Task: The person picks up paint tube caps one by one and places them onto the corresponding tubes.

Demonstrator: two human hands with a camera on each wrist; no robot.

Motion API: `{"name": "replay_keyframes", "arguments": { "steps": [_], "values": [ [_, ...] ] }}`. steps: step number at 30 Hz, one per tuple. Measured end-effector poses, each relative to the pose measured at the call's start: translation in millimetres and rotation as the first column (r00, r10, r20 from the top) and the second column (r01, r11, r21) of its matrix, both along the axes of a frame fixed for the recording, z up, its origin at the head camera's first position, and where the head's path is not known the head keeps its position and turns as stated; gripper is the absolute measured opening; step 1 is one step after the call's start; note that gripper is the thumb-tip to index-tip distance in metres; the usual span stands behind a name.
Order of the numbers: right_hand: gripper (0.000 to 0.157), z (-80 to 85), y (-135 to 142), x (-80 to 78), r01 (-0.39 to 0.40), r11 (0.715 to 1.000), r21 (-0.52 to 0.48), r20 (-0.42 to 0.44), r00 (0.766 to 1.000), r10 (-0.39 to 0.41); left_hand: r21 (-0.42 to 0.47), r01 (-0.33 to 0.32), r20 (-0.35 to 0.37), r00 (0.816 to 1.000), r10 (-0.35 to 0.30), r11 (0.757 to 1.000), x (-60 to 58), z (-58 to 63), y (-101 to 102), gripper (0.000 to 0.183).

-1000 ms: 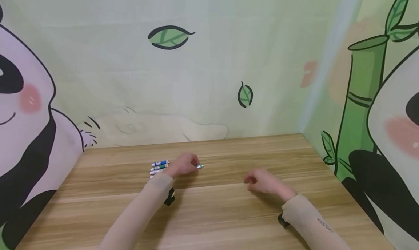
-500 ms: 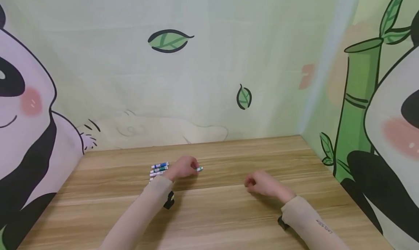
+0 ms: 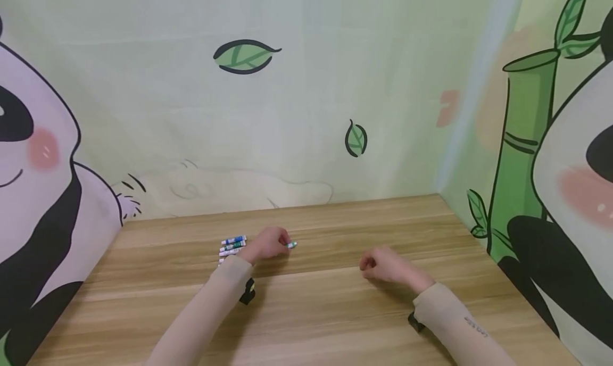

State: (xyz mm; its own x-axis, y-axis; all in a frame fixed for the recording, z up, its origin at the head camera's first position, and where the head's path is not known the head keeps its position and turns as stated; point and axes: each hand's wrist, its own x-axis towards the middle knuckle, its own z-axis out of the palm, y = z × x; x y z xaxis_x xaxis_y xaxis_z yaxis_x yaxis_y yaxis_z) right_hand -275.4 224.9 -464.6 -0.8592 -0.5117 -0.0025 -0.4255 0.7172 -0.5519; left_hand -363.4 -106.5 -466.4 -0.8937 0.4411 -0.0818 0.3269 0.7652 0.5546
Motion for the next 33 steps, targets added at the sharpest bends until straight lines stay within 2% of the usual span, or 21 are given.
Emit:
{"name": "replay_keyframes", "arguments": {
  "steps": [10, 18, 25, 33],
  "values": [
    [0.009, 1.4, 10, -3.5, -0.001, 1.000, -0.029, 0.008, 1.000, 0.001, 0.008, -0.006, 0.011, 1.000, 0.006, 1.000, 0.8, 2.7, -2, 0.009],
    [0.014, 1.3, 11, -6.7, 0.087, 0.996, -0.029, 0.030, 0.996, -0.086, 0.019, -0.011, 0.015, 1.000, 0.010, 1.000, 2.0, 3.3, -2, 0.009],
    [0.026, -0.1, 5, -16.1, 0.076, 0.997, -0.011, -0.014, 0.997, -0.076, 0.024, 0.001, 0.025, 1.000, -0.002, 1.000, 1.8, 1.6, -1, 0.009],
    [0.013, 0.0, -2, -20.2, 0.043, 0.999, 0.009, -0.031, 0.999, -0.043, 0.045, 0.007, 0.064, 0.998, -0.010, 0.999, 3.5, 0.4, -4, 0.010]
  ]
}}
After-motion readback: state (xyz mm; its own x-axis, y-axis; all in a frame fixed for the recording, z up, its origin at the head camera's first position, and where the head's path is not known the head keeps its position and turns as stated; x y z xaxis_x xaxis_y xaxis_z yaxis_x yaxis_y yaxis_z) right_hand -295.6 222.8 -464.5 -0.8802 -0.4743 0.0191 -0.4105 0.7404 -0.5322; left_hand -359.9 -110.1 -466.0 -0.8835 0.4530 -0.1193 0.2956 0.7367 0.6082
